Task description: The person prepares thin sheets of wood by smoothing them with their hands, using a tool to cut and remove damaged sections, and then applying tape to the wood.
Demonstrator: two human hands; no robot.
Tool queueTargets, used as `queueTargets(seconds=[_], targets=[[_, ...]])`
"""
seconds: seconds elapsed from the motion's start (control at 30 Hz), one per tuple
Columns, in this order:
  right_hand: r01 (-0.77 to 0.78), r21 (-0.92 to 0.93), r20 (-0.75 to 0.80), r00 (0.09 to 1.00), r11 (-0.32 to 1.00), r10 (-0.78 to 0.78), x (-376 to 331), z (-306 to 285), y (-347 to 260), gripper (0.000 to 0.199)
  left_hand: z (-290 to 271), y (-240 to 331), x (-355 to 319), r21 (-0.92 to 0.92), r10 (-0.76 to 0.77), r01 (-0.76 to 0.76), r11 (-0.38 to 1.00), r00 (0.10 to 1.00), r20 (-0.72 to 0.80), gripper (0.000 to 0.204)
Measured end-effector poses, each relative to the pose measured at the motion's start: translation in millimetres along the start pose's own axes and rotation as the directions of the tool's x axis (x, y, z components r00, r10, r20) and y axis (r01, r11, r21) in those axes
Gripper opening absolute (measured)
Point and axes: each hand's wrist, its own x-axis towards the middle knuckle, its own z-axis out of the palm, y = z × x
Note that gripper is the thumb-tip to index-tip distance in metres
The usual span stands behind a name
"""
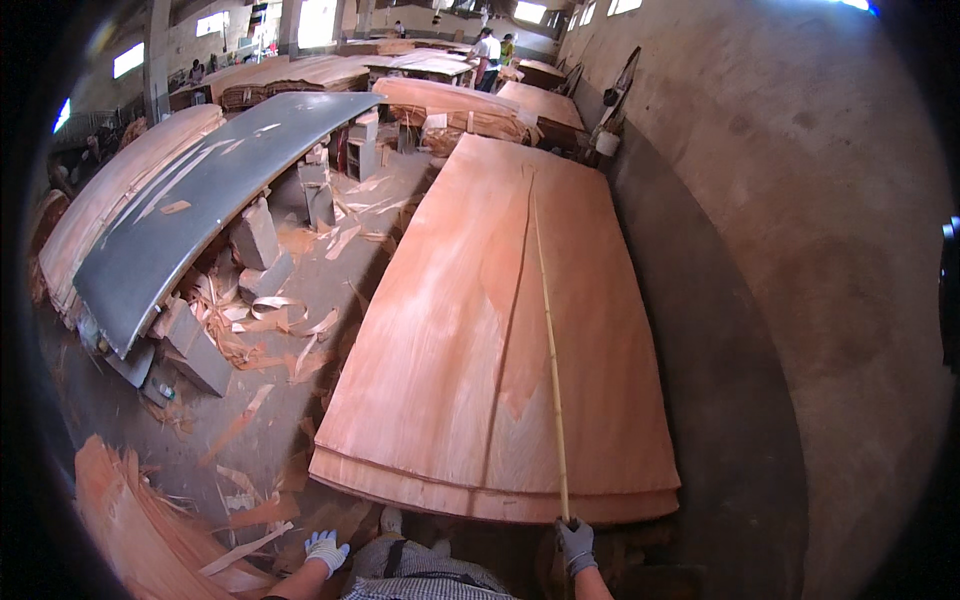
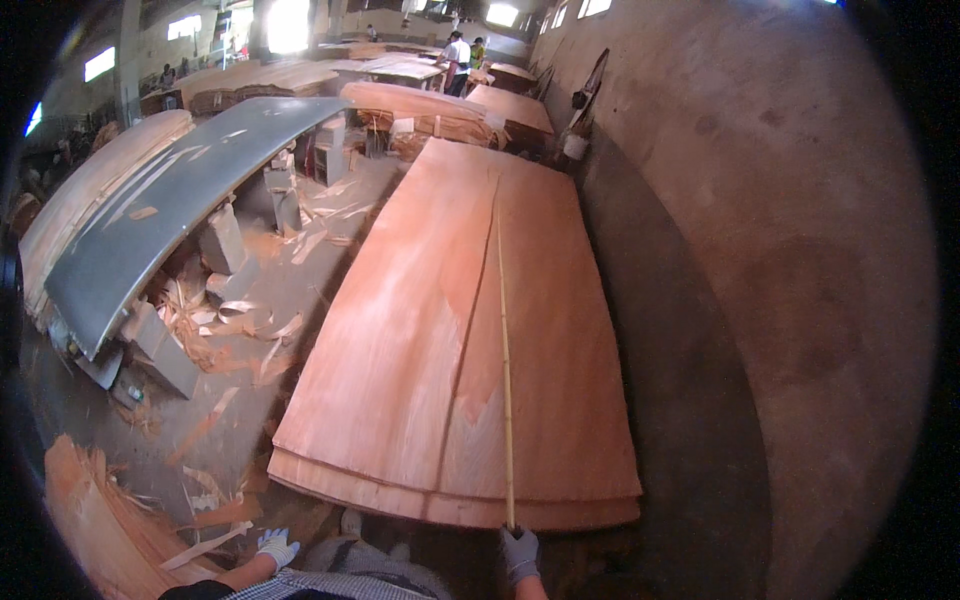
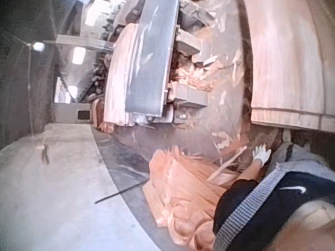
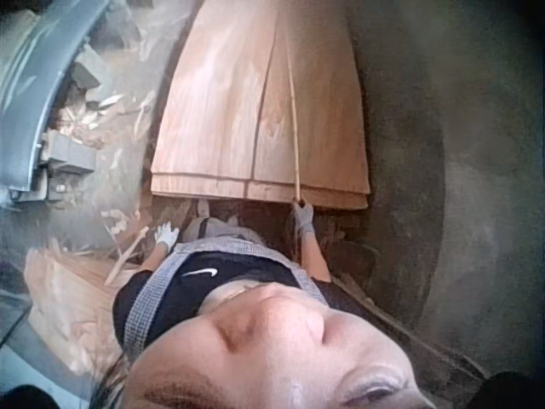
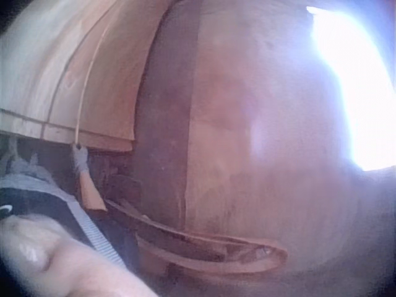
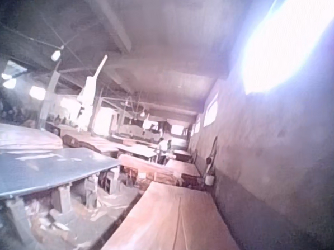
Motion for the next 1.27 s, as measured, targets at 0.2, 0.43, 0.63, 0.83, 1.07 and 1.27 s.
queueTargets(seconds=[0.2, 0.43, 0.63, 0.83, 1.07, 1.27], targets=[[0.339, -0.365, -0.072, 0.918, 0.867, -0.39, 27, -12, 25, 0.017, -12, -20, 26, -0.109, -0.036, 0.028, 0.994, 0.996, -0.076, 0.063], [0.141, -0.243, -0.005, 0.989, 0.96, -0.146, 45, -19, -59, 0.026, -22, -19, 17, -0.055, -0.065, 0.066, 0.996, 0.998, 0.011, 0.058], [0.321, -0.487, 0.002, 0.93, 0.813, -0.366, 60, -11, -67, 0.029, 16, -43, 27, -0.163, 0.014, -0.004, 0.987, 0.998, 0.06, 0.057], [0.381, -0.686, 0.053, 0.876, 0.62, -0.48, 39, -28, -44, 0.031, 28, -36, 12, -0.077, 0.051, -0.04, 0.996, 0.988, 0.148, 0.055], [0.447, -0.592, 0.152, 0.879, 0.67, -0.452, -47, -26, -14, 0.029, 14, -17, 18, -0.06, 0.09, -0.084, 0.995, 0.99, 0.107, 0.05], [0.318, -0.541, 0.069, 0.94, 0.779, -0.335, -82, -27, -6, 0.036, 5, 8, 16, -0.066, 0.162, -0.156, 0.986, 0.981, 0.106, 0.054]])
